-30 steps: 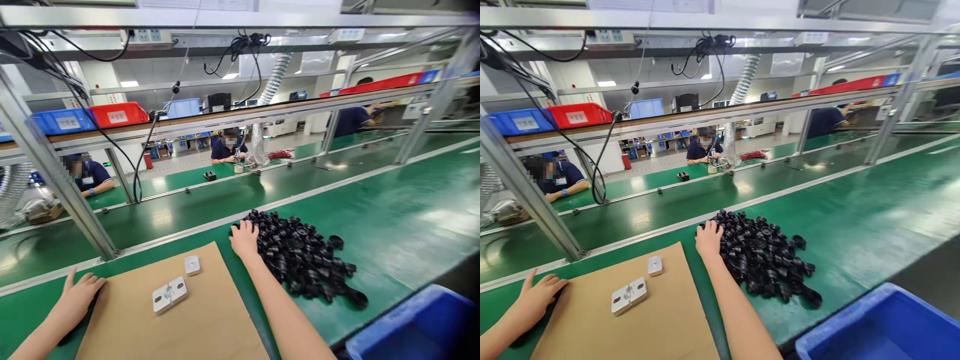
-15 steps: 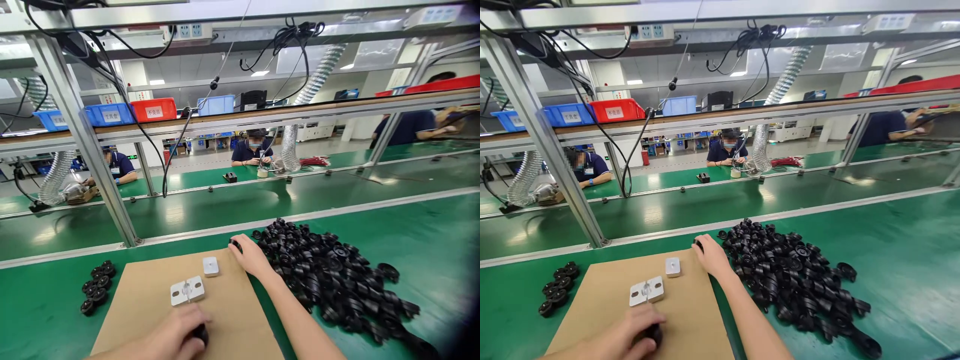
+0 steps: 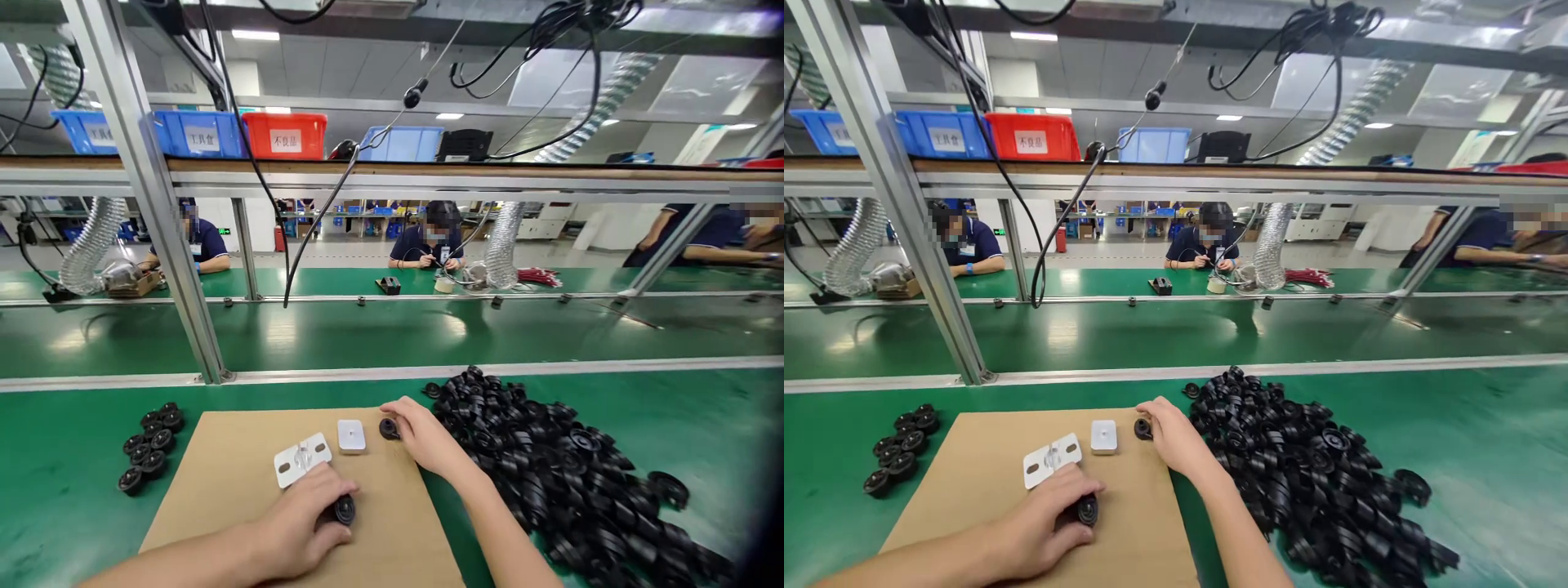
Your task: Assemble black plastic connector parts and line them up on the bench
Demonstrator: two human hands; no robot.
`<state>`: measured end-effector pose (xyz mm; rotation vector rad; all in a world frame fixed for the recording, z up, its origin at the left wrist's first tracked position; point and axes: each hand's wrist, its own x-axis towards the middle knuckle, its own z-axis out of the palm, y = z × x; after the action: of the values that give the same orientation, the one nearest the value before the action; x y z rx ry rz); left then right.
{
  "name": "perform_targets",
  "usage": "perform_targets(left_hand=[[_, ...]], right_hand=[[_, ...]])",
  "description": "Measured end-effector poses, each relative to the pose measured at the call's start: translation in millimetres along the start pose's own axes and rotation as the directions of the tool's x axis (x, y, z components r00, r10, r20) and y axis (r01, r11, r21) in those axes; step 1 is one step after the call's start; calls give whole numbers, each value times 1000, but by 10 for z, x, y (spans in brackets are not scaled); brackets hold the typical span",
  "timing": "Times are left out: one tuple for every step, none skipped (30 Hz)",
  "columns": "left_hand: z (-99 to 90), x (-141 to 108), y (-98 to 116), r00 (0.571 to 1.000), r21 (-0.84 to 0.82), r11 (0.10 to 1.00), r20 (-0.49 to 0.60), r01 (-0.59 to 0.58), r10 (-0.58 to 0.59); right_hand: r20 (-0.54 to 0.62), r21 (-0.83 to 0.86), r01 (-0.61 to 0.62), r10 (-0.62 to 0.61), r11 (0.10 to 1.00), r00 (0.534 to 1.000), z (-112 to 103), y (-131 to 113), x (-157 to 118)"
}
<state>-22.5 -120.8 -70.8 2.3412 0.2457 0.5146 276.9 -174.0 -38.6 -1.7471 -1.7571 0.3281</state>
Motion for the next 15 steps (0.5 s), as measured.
perform_targets(left_hand=[[-3,-6,-16,1000,-11,1000,5,3,-3],[-1,-20,-31,1000,-22,1000,5,-1,1],[7,-40,-43,1000,-35,999,1,-11,11],[18,-64,-49,1000,-50,999,-10,-20,20],[31,-88,-48,999,-63,998,-27,-25,23],[45,-109,-41,999,-76,997,-49,-21,17],[59,-126,-29,998,-85,996,-69,-6,0],[73,-137,-12,996,-93,996,-83,15,-23],[88,-142,6,995,-103,994,-90,38,-47],[103,-143,24,992,-121,991,-99,60,-72],[117,-140,41,989,-150,985,-110,81,-98],[128,-136,57,984,-192,976,-126,99,-125],[134,-129,72,977,-243,963,-148,112,-151],[132,-121,87,969,-299,947,-174,116,-174],[120,-113,102,962,-350,930,-195,114,-192]], right_hand=[[43,17,19,-20,1000,999,-27,-16,-26],[89,23,32,-34,999,995,-53,-38,-56],[131,18,34,-36,999,991,-76,-63,-87],[167,2,26,-26,1000,986,-95,-90,-119],[197,-18,7,-4,1000,980,-110,-118,-150],[220,-35,-16,24,999,975,-121,-147,-179],[236,-46,-38,48,998,971,-128,-176,-204],[249,-48,-52,63,997,966,-133,-205,-224],[257,-44,-58,67,997,964,-135,-234,-238],[260,-35,-54,62,998,964,-137,-262,-245],[264,-29,-47,53,998,963,-136,-290,-245],[269,-27,-40,46,999,962,-134,-317,-238],[274,-26,-36,42,999,961,-129,-341,-228],[279,-15,-41,44,999,959,-119,-364,-214],[281,21,-57,49,998,958,-104,-385,-199]])
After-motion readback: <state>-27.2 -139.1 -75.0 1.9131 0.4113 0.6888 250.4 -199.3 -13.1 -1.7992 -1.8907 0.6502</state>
